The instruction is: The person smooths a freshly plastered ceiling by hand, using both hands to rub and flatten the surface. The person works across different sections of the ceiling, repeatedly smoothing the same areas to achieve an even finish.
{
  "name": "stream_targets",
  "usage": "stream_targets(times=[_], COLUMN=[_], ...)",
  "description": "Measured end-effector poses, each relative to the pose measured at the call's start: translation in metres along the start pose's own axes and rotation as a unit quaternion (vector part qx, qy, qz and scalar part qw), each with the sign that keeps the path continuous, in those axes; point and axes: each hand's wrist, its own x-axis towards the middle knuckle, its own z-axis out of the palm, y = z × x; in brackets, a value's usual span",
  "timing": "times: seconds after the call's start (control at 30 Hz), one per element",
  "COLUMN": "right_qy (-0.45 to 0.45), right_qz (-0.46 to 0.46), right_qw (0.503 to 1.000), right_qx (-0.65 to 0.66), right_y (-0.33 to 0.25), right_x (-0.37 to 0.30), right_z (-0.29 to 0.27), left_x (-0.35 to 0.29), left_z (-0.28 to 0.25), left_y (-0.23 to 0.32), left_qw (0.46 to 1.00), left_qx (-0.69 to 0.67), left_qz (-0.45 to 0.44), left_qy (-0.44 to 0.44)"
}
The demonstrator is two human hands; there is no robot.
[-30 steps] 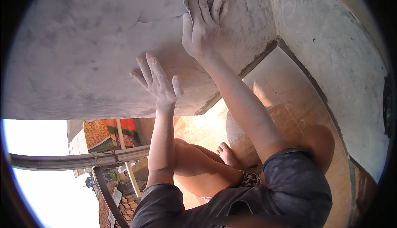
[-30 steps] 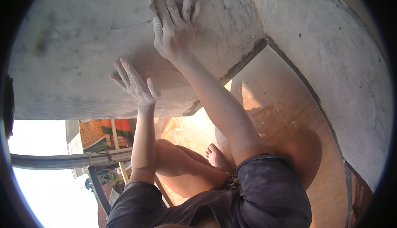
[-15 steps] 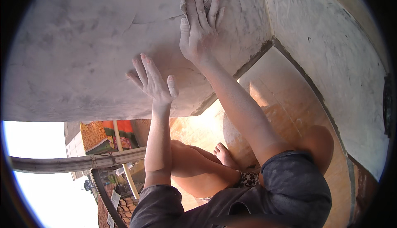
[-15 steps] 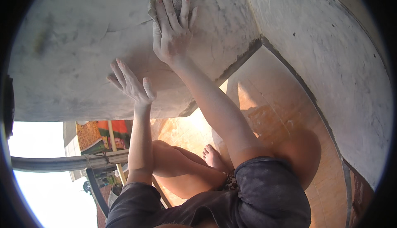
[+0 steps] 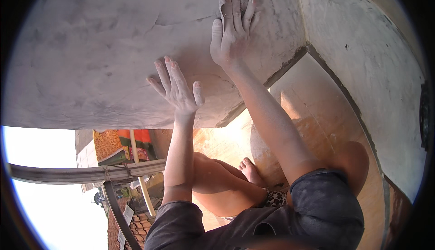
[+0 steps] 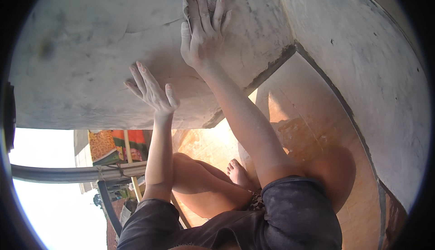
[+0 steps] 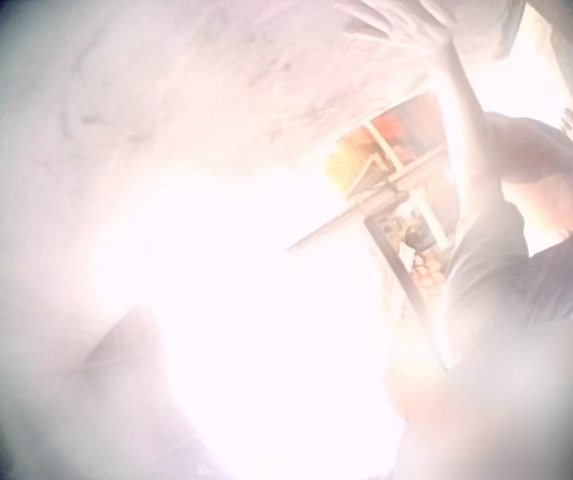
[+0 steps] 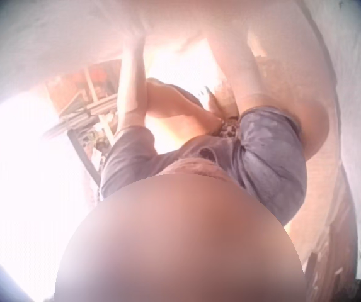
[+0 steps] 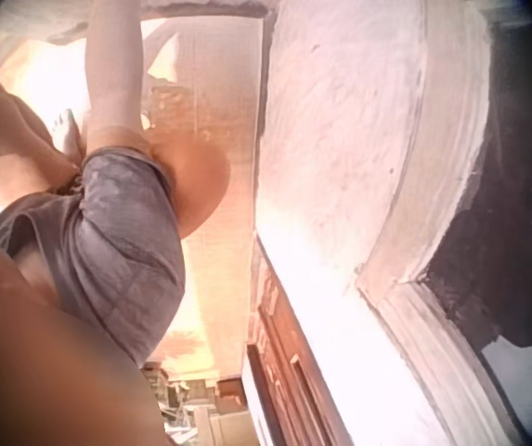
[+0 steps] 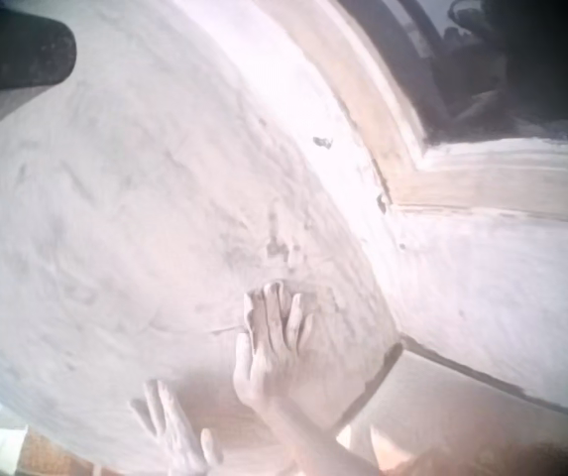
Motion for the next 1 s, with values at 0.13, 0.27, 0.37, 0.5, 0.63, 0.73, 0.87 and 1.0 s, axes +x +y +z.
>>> stream_targets(times=[0.13, 0.27, 0.37, 0.5, 0.63, 0.73, 0.87, 1.0], right_qy=[-0.079, -0.061, -0.001, 0.022, -0.078, -0.107, -0.032, 0.006], right_qz=[-0.028, 0.014, 0.002, -0.003, -0.038, -0.035, -0.058, -0.045], right_qw=[0.996, 0.998, 1.000, 1.000, 0.996, 0.994, 0.998, 0.998], right_qx=[-0.020, -0.013, -0.021, 0.021, -0.016, -0.010, 0.021, -0.031], right_y=[-0.007, -0.009, -0.005, 0.000, -0.009, -0.007, 0.013, 0.015], right_x=[-0.119, -0.105, 0.007, 0.039, -0.089, -0.110, 0.010, 0.033], right_z=[-0.032, -0.031, -0.010, -0.009, -0.038, -0.045, -0.018, -0.007], left_x=[0.004, 0.004, 0.000, 0.000, 0.001, 0.001, -0.004, -0.001], left_z=[0.000, -0.001, -0.001, 0.002, 0.003, 0.002, 0.000, 0.003], left_y=[0.002, 0.001, -0.001, 0.000, 0.001, -0.001, -0.003, 0.000], left_qw=[0.999, 0.999, 1.000, 1.000, 0.999, 1.000, 1.000, 0.999], left_qx=[0.034, 0.039, 0.007, 0.011, 0.031, 0.023, 0.010, 0.019], left_qz=[0.002, 0.012, 0.013, 0.012, -0.002, 0.000, 0.020, 0.025], left_qy=[0.000, -0.004, 0.001, 0.002, 0.008, 0.004, 0.003, 0.008])
